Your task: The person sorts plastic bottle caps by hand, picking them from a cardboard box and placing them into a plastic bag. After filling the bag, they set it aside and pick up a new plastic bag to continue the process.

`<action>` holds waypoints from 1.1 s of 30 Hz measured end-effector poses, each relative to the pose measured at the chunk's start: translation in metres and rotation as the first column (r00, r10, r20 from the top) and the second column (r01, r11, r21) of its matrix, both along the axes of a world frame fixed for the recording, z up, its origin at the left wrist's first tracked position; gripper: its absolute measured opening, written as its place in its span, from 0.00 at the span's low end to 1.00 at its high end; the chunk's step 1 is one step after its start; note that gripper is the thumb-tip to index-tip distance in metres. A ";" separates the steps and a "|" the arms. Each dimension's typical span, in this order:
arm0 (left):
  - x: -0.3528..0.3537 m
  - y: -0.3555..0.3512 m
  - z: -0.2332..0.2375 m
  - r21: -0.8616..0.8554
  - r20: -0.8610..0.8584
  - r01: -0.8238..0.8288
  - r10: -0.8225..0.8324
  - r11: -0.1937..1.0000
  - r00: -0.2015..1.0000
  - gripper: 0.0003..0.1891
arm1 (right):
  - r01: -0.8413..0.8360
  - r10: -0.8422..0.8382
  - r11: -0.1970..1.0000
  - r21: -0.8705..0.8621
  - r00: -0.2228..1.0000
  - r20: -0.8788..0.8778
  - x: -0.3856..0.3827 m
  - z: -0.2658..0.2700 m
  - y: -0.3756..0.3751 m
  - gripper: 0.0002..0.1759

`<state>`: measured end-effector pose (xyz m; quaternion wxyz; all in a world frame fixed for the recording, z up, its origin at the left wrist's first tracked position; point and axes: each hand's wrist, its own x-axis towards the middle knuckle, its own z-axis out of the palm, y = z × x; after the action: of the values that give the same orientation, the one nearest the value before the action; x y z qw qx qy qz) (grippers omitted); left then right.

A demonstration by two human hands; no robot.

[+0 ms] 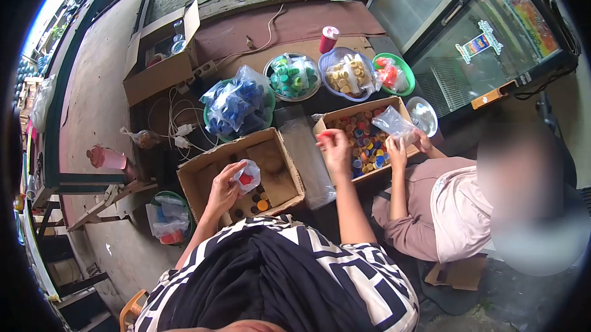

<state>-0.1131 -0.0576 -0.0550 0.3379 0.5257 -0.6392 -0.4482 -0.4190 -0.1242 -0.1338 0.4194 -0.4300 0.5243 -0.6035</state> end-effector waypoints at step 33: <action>0.020 -0.020 0.009 0.050 0.007 -0.172 0.172 0.984 0.985 0.31 | 0.568 0.185 0.716 0.407 0.408 -0.894 -0.113 -0.156 -0.143 0.20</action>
<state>-0.0932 -0.0772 -0.0462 0.3609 0.5879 -0.5805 -0.4327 -0.5323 -0.2672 -0.2898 0.1180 -0.4313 0.8891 -0.0975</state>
